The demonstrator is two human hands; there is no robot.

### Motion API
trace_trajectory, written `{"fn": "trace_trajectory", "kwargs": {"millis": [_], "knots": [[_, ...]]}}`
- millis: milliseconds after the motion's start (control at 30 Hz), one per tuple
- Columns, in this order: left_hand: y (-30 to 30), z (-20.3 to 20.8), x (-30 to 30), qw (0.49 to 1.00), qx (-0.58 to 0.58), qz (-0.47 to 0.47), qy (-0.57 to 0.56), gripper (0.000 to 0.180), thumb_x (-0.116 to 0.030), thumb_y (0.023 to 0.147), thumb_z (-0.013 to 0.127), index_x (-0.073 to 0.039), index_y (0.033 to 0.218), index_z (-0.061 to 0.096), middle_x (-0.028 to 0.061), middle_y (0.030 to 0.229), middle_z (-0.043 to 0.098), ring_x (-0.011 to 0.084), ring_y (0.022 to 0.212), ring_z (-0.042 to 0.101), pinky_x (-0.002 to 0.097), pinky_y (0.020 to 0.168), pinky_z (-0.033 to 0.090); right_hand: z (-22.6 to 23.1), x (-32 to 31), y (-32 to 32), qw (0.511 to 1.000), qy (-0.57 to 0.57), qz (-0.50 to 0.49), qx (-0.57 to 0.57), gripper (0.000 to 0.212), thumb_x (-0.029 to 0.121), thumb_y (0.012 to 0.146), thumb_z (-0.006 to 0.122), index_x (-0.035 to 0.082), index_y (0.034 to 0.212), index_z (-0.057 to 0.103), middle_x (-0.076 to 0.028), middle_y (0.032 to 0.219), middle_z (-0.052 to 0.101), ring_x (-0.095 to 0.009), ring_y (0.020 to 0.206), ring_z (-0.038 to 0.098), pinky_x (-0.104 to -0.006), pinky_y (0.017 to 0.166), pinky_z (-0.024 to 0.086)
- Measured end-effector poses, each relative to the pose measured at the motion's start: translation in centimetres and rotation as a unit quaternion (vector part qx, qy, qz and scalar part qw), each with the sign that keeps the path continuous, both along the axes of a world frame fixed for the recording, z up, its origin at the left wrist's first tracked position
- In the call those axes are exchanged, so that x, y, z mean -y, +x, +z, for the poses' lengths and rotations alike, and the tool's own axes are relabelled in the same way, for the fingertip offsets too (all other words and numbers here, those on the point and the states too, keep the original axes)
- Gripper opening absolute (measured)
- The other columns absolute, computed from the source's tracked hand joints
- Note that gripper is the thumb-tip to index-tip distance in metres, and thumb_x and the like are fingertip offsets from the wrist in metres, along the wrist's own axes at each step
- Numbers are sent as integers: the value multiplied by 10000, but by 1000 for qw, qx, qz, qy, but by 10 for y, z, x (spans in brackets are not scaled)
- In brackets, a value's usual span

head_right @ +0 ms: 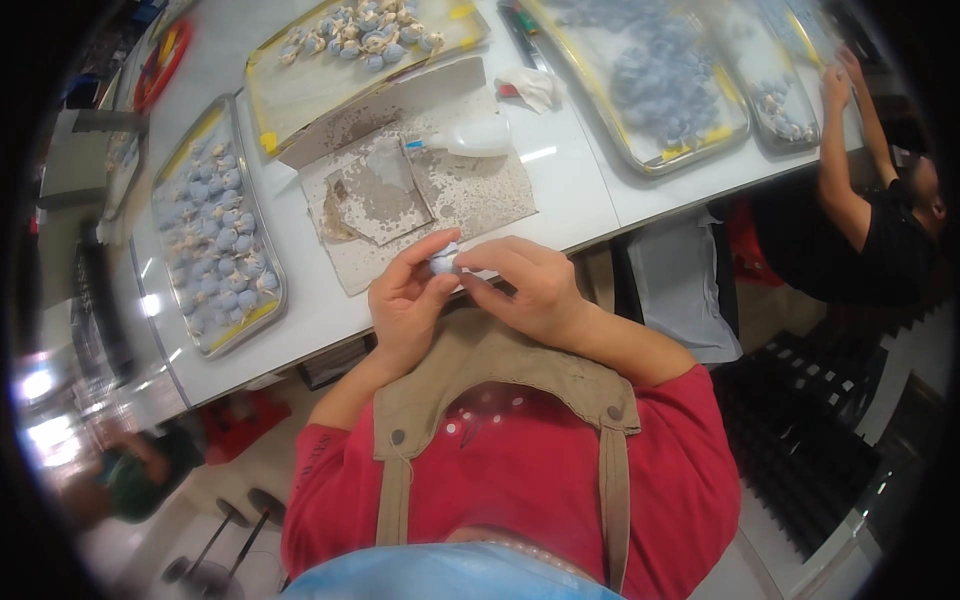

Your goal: The person repeatedly picks up small, round, blue confections from a tray, applies a white substance from a squeeze bottle, and places them onto a tray. The process is repetitive and involves handling the items one at a time.

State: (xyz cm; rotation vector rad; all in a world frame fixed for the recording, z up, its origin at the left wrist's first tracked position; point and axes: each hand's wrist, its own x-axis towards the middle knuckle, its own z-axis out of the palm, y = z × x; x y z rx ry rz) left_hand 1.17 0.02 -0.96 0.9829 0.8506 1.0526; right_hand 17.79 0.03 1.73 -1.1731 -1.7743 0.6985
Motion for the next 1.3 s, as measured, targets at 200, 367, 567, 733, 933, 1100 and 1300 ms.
{"fn": "trace_trajectory", "kwargs": {"millis": [200,367,567,733,933,1100,1300], "knots": [[4,8,1,999,18,0,-37,402,24,816,624,31,1201,510,111,1173,541,147,1045,529,273,882,450,-1,1,1,998,59,-15,10,267,-12,665,698,44,920,641,-95,792,638,-205,637,620,-270,525,497],[5,1,1,999,-32,-1,0,407,13,817,628,24,1207,511,97,1169,548,136,1016,539,269,857,456,-5,2,2,995,91,-35,25,259,-20,657,693,31,904,637,-96,761,636,-213,612,612,-278,518,495],[2,3,0,996,-89,3,25,373,18,807,638,24,1168,545,86,1140,570,127,1005,539,256,842,453,3,1,2,994,95,-30,41,235,-26,656,689,25,877,631,-94,744,631,-230,605,612,-295,529,494],[-1,7,-1,991,-81,-29,103,356,19,822,616,51,1165,524,135,1142,573,160,973,571,253,824,466,-7,-14,17,994,95,-18,59,205,-17,688,686,38,879,636,-82,744,629,-230,636,610,-300,563,497],[2,17,-4,999,40,-30,-20,365,50,810,605,38,1167,529,131,1162,569,179,1007,575,280,866,461,-1,-15,21,959,-141,54,-239,377,16,729,691,29,1088,579,-64,951,613,-148,857,581,-278,772,465],[1,18,-6,993,75,-91,7,370,36,840,573,36,1202,498,129,1196,549,177,1036,559,287,899,436,-10,-15,21,930,-256,155,-215,459,65,751,694,27,1181,537,-60,985,602,-134,920,566,-273,814,460],[-5,19,-2,994,34,-107,12,332,21,843,574,30,1172,522,126,1152,578,164,995,576,265,863,446,-1,-14,19,914,-261,180,-251,427,86,754,702,14,1148,556,-77,975,628,-142,900,599,-267,789,479]]}}
